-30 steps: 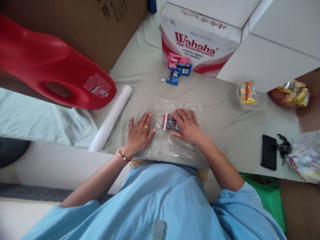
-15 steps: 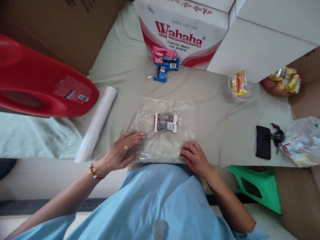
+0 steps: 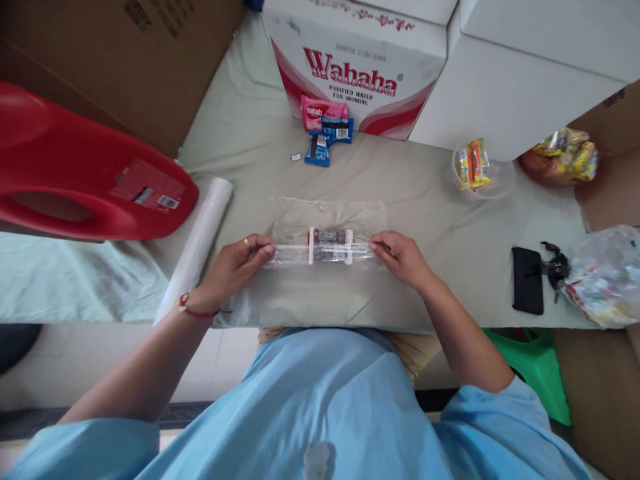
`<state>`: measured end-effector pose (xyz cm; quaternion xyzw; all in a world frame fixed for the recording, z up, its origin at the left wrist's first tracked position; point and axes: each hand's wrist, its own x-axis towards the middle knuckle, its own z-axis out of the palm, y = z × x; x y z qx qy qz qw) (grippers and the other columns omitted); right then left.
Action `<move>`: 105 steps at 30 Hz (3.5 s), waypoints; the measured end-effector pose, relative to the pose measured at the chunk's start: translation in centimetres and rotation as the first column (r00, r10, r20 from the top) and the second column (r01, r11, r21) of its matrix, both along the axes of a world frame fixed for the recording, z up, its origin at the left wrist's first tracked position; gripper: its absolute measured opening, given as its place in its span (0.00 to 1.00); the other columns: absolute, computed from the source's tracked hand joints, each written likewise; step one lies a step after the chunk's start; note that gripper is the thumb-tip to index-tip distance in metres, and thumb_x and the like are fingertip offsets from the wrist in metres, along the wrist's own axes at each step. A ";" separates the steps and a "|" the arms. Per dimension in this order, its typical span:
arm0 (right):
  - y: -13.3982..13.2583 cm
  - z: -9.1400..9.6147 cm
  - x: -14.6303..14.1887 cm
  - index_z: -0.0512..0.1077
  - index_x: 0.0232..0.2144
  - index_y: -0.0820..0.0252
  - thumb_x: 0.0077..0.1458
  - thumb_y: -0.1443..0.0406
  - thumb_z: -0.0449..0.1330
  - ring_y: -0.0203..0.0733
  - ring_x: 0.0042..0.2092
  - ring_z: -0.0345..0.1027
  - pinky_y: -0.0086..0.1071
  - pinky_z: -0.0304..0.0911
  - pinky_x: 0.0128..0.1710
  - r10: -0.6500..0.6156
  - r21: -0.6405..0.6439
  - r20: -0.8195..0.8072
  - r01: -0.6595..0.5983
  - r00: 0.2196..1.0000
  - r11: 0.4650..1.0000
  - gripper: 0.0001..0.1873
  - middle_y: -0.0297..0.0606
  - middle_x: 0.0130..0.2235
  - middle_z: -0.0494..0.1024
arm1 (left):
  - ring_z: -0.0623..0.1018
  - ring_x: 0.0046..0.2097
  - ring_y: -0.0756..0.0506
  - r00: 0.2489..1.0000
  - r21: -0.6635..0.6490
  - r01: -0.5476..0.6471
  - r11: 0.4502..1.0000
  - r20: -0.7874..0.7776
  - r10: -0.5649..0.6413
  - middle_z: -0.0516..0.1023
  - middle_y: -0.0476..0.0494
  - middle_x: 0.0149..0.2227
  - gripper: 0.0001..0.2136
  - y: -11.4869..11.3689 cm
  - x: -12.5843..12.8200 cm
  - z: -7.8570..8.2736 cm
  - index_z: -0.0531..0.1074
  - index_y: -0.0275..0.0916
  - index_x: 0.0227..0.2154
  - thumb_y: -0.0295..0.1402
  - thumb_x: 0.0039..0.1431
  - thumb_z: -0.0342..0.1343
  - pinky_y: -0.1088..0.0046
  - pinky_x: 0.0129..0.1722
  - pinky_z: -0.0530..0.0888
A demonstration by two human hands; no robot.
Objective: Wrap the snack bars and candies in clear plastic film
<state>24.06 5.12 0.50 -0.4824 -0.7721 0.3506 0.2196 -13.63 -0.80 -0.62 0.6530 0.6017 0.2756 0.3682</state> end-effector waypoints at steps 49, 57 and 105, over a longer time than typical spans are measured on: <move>0.0 -5.8 -10.0 0.72 0.66 0.55 0.75 0.57 0.51 0.50 0.73 0.56 0.55 0.47 0.75 0.212 0.346 0.320 -0.322 0.923 0.881 0.24 0.45 0.71 0.68 | 0.70 0.31 0.47 0.872 -0.032 -0.483 0.875 0.068 0.484 0.73 0.49 0.26 0.18 1.9 3.1 -1.8 0.74 0.41 0.27 0.47 0.68 0.52 0.70 0.32 0.64; -0.1 -5.4 -10.1 0.71 0.67 0.53 0.75 0.57 0.52 0.51 0.74 0.56 0.55 0.46 0.75 0.215 0.333 0.318 -0.321 0.924 0.887 0.24 0.45 0.71 0.67 | 0.71 0.34 0.45 0.907 0.007 -0.421 0.907 -0.018 0.421 0.73 0.49 0.29 0.11 2.9 3.3 -2.1 0.71 0.42 0.31 0.41 0.65 0.52 0.69 0.34 0.65; -0.5 -5.3 -10.2 0.70 0.68 0.53 0.74 0.58 0.53 0.52 0.74 0.55 0.56 0.46 0.75 0.216 0.328 0.317 -0.320 0.924 0.889 0.24 0.45 0.72 0.66 | 0.74 0.33 0.39 0.911 -0.039 -0.245 0.969 -0.353 0.216 0.71 0.44 0.21 0.13 9.0 3.0 -1.0 0.72 0.43 0.19 0.43 0.53 0.62 0.65 0.35 0.65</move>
